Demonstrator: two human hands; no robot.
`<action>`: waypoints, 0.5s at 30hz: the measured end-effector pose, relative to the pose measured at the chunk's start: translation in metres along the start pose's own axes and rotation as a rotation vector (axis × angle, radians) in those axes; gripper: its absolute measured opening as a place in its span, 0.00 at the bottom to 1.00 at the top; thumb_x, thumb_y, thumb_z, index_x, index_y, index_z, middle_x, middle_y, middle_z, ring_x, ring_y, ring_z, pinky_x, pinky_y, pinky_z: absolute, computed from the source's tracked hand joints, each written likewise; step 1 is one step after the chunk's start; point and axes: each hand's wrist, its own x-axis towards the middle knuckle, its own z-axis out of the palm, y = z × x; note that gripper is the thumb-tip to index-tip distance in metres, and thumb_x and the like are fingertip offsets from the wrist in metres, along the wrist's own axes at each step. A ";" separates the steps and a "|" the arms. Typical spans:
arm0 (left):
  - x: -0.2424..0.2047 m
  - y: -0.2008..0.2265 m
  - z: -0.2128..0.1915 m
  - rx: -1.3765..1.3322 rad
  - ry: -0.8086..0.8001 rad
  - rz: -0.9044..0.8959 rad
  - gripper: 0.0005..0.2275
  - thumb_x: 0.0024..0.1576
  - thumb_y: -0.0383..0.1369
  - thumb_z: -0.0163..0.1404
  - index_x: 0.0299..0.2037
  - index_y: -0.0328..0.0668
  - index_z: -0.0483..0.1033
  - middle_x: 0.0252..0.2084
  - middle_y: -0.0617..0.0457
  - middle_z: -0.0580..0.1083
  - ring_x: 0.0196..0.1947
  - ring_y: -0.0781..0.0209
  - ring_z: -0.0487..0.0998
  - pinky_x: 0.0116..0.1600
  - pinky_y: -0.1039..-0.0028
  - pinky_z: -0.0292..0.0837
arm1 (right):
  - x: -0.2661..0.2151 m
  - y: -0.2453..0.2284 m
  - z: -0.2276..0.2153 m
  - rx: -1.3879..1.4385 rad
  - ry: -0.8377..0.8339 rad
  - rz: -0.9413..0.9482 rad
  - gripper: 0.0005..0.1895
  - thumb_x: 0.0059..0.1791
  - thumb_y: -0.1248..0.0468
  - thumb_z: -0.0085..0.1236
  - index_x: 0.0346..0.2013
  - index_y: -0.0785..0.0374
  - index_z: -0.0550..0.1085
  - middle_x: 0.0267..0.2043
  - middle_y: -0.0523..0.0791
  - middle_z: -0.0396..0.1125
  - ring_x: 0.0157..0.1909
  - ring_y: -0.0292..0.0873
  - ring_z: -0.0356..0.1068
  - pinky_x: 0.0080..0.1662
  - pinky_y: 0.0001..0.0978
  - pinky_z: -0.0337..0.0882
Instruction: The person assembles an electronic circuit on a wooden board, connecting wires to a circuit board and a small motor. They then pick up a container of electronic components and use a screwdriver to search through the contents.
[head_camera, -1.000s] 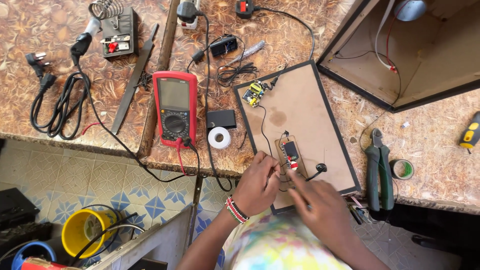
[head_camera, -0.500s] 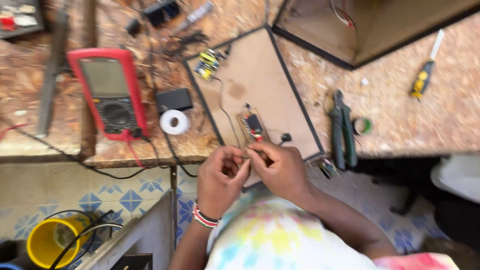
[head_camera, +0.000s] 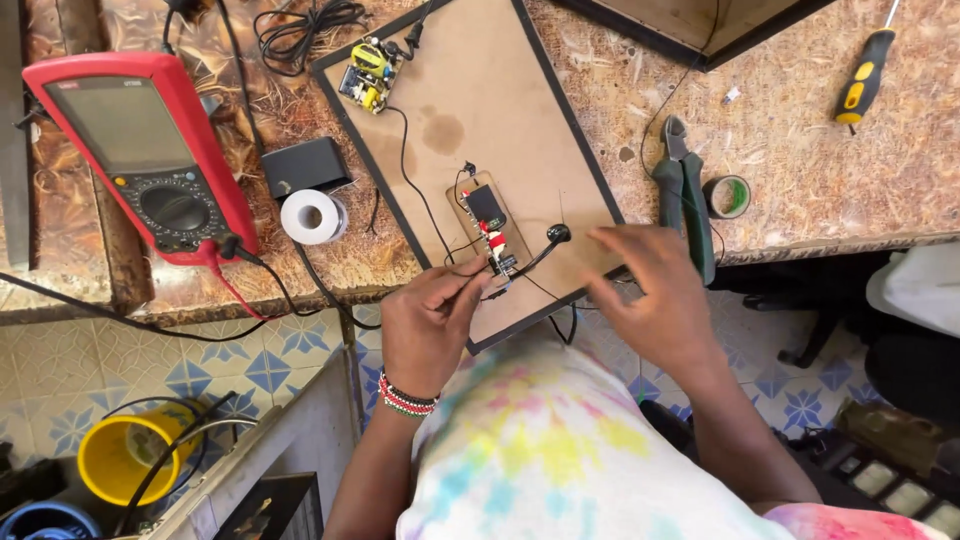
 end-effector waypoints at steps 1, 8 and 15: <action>0.002 0.001 -0.001 0.013 0.012 -0.003 0.02 0.56 0.26 0.61 0.34 0.38 0.86 0.33 0.40 0.82 0.28 0.43 0.84 0.23 0.74 0.74 | 0.001 -0.001 0.001 -0.084 -0.071 -0.062 0.20 0.47 0.65 0.69 0.54 0.65 0.79 0.41 0.53 0.70 0.44 0.56 0.72 0.47 0.45 0.73; 0.003 -0.013 -0.008 -0.363 0.022 -0.073 0.09 0.69 0.31 0.36 0.46 0.31 0.62 0.46 0.34 0.80 0.39 0.52 0.85 0.40 0.71 0.83 | 0.017 0.021 0.039 -0.131 -0.009 -0.208 0.07 0.54 0.67 0.64 0.46 0.61 0.82 0.36 0.45 0.69 0.40 0.50 0.72 0.42 0.38 0.74; 0.005 -0.057 -0.059 -1.780 -0.315 -0.489 0.22 0.69 0.42 0.36 0.64 0.28 0.63 0.21 0.58 0.72 0.28 0.59 0.80 0.41 0.68 0.79 | 0.016 0.027 0.038 -0.101 0.006 -0.104 0.05 0.53 0.64 0.66 0.44 0.57 0.83 0.37 0.44 0.72 0.41 0.49 0.72 0.40 0.37 0.75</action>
